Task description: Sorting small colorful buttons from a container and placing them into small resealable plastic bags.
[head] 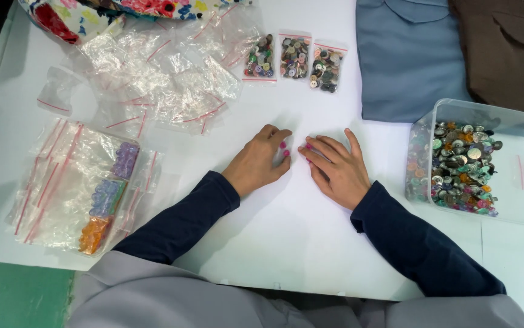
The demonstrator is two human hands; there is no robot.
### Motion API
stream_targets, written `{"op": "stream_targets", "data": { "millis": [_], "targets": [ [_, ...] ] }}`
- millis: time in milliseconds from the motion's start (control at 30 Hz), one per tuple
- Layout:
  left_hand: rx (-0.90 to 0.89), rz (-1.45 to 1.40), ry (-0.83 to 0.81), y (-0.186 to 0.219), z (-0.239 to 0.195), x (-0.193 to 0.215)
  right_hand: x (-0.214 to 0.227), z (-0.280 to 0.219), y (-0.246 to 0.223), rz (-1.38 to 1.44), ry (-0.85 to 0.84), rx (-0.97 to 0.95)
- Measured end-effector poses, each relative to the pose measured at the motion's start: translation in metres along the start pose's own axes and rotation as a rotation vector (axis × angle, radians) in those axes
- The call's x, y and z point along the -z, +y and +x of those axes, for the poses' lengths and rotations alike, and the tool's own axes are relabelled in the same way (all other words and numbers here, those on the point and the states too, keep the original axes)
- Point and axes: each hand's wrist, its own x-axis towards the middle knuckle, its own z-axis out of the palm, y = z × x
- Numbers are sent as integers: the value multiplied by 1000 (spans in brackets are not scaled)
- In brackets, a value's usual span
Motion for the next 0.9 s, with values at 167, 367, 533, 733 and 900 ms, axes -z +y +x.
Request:
{"op": "stream_targets", "data": {
  "millis": [167,367,533,733,900],
  "targets": [
    [-7,-42,-18,1,1,-2,-1,1,1,4,24,-40],
    [-29,-56,-20,8,4,1,-3,1,3,11,41,-76],
    [-64,-10,-3,3,8,-9,-4,1,3,3,48,-76],
    [-97,60,-13,0,10,-11,-2,3,3,6,57,-86],
    [-111,122,-32,5,9,-6,-2,3,3,18,51,-79]
  ]
}}
